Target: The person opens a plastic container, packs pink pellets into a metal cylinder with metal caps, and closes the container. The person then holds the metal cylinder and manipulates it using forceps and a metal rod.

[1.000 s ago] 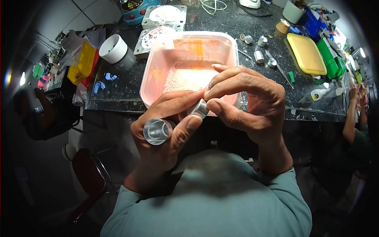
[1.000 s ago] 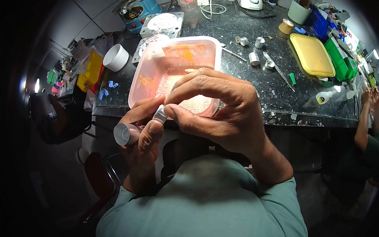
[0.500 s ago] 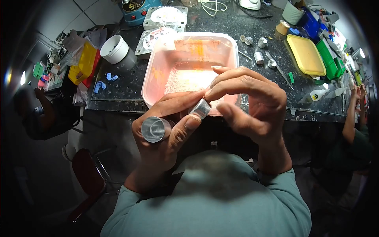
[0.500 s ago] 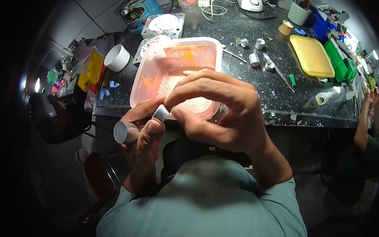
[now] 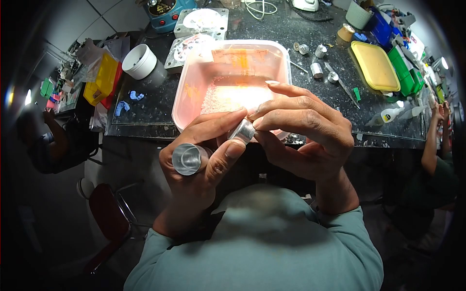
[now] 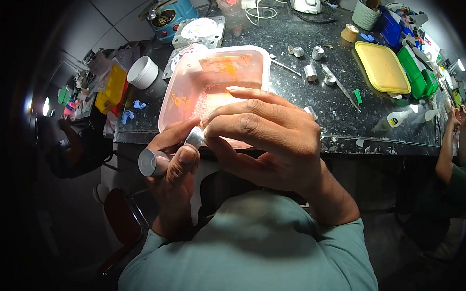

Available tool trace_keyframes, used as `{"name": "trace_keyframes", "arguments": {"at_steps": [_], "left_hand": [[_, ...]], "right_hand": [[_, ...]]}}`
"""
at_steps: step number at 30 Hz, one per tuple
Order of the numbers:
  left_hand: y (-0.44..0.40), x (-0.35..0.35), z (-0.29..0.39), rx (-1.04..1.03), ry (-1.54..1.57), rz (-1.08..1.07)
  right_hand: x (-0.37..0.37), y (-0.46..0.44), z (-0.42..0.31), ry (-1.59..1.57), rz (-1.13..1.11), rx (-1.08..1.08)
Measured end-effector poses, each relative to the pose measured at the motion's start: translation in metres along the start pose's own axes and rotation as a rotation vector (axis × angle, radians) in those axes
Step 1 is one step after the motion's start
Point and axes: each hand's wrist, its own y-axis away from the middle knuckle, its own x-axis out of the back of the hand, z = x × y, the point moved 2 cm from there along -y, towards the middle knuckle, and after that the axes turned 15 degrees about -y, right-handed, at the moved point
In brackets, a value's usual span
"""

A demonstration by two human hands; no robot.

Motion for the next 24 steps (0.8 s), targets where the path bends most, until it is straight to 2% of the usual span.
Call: {"name": "trace_keyframes", "arguments": {"at_steps": [8, 24], "left_hand": [[-0.001, 0.002, 0.006, 0.047, -0.058, -0.013], [-0.005, 0.004, 0.011, 0.027, -0.187, -0.096]], "right_hand": [[0.009, -0.003, 0.0, 0.009, -0.092, -0.027], [0.007, -0.01, -0.004, 0.072, -0.111, -0.032]]}}
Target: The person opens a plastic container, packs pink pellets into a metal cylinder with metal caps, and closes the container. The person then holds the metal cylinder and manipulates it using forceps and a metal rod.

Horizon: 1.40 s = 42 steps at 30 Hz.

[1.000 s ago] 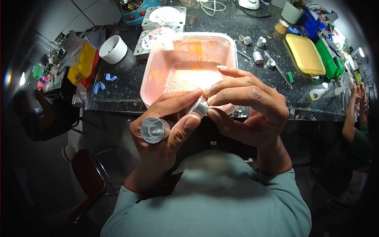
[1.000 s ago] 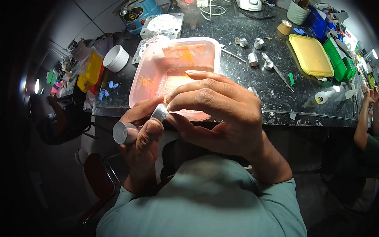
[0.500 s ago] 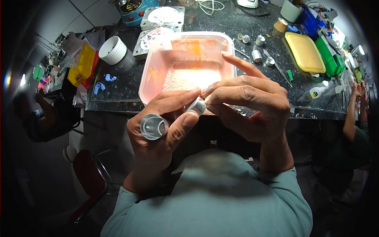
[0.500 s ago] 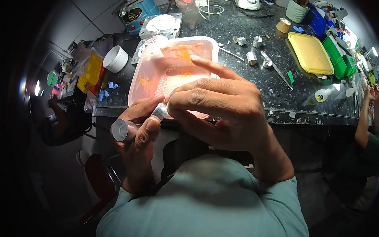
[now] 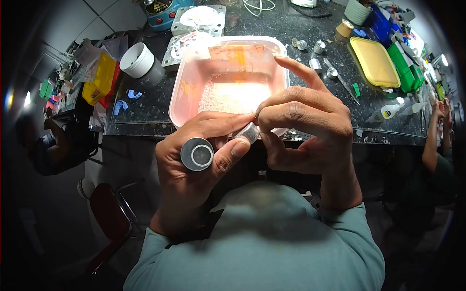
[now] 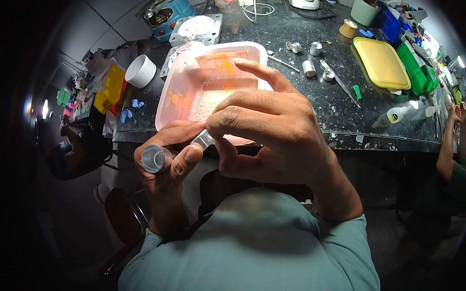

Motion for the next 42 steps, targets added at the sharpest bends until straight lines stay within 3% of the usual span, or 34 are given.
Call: {"name": "trace_keyframes", "arguments": {"at_steps": [16, 23, 27, 34, 42], "left_hand": [[0.0, 0.003, -0.004, 0.029, 0.148, -0.062], [0.003, 0.011, -0.012, 0.084, 0.374, -0.075], [0.003, 0.009, -0.015, 0.031, 0.309, -0.021], [0.005, 0.008, -0.013, -0.022, 0.114, 0.041], [0.005, 0.001, -0.013, 0.027, 0.268, 0.036]], "right_hand": [[-0.006, 0.003, 0.0, -0.014, 0.068, 0.047], [0.008, 0.015, 0.014, -0.133, 0.259, -0.032], [0.003, 0.008, 0.003, -0.11, 0.058, 0.016], [-0.007, 0.005, 0.006, -0.129, 0.055, 0.036], [-0.021, 0.006, 0.002, -0.233, 0.132, -0.026]]}}
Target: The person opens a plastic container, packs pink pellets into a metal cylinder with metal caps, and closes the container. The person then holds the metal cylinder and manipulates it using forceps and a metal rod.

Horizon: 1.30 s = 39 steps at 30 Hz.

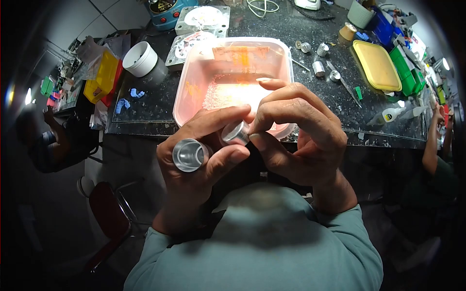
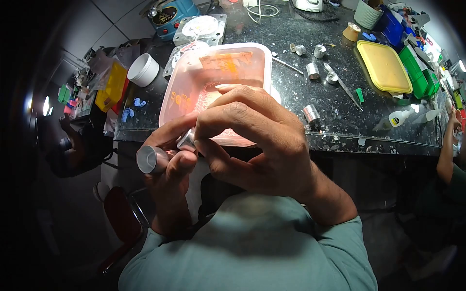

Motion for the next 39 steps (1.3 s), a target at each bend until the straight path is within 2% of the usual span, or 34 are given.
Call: {"name": "trace_keyframes", "arguments": {"at_steps": [8, 12, 15, 17, 19, 21, 24, 27, 31, 34, 39], "left_hand": [[-0.003, -0.004, 0.004, 0.008, 0.063, 0.001], [-0.005, 0.018, -0.009, -0.101, 0.035, 0.054], [0.0, 0.04, -0.02, -0.162, 0.148, 0.055], [0.0, 0.056, -0.035, -0.234, 0.245, 0.025], [0.002, 0.065, -0.043, -0.235, 0.303, 0.044], [0.004, 0.068, -0.048, -0.179, 0.3, 0.13], [0.006, 0.067, -0.052, -0.161, 0.3, 0.159], [0.006, 0.066, -0.051, -0.174, 0.287, 0.155], [0.008, 0.067, -0.048, -0.183, 0.24, 0.177], [0.01, 0.071, -0.048, -0.194, 0.195, 0.218], [0.01, 0.071, -0.05, -0.191, 0.193, 0.238]], "right_hand": [[0.001, 0.007, 0.002, -0.087, 0.195, -0.125], [0.023, 0.019, 0.001, -0.133, 0.303, -0.149], [0.029, 0.036, -0.025, -0.257, -0.074, -0.177], [0.017, 0.057, -0.03, -0.433, -0.321, -0.545], [0.008, 0.107, -0.003, -0.454, -0.464, -0.79], [0.009, 0.15, 0.02, -0.16, -0.354, -0.948], [0.012, 0.2, 0.038, 0.117, 0.068, -1.043], [0.021, 0.226, 0.073, 0.6, 0.139, -0.339], [0.025, 0.223, 0.081, 0.824, -0.049, -0.439], [0.028, 0.225, 0.079, 0.749, -0.141, -0.499], [0.036, 0.213, 0.072, 0.664, -0.169, -0.48]]}}
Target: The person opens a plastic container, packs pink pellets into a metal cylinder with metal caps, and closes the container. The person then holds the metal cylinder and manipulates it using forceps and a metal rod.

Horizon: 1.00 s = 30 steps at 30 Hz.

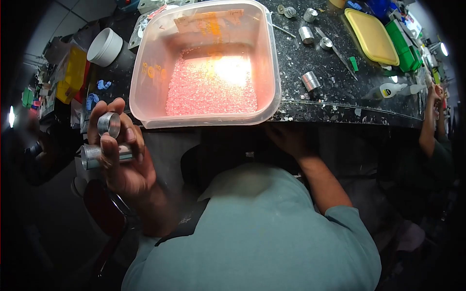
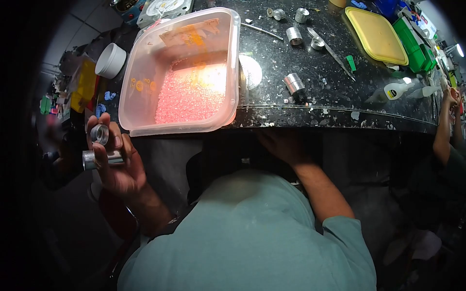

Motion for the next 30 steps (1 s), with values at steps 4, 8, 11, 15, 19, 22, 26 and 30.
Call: {"name": "trace_keyframes", "arguments": {"at_steps": [4, 8, 11, 15, 19, 22, 26, 30], "left_hand": [[0.0, -0.003, 0.0, -0.006, -0.004, -0.006], [0.002, 0.0, 0.002, -0.023, -0.015, -0.037], [0.004, 0.001, 0.002, -0.081, -0.052, -0.043], [0.01, -0.012, 0.01, -0.131, -0.136, -0.15], [0.015, -0.039, 0.019, -0.457, -0.425, -0.397], [0.021, -0.062, 0.023, -0.589, -0.567, -0.394], [0.035, -0.064, 0.024, -0.481, -0.548, -0.23], [0.033, -0.049, 0.016, -0.48, -0.377, -0.027]], "right_hand": [[0.005, -0.002, -0.005, -0.079, -0.009, -0.012], [0.005, 0.009, -0.004, -0.156, 0.128, -0.047], [0.007, 0.022, -0.015, -0.273, 0.204, -0.087], [0.029, 0.006, -0.057, -0.589, 0.029, -0.005], [0.06, -0.057, -0.137, -1.083, -0.075, 0.041], [0.058, -0.083, -0.164, -1.411, -0.21, -0.097], [0.058, -0.101, -0.17, -1.681, -0.399, -0.304], [0.069, -0.123, -0.158, -1.457, -0.436, 0.001]]}}
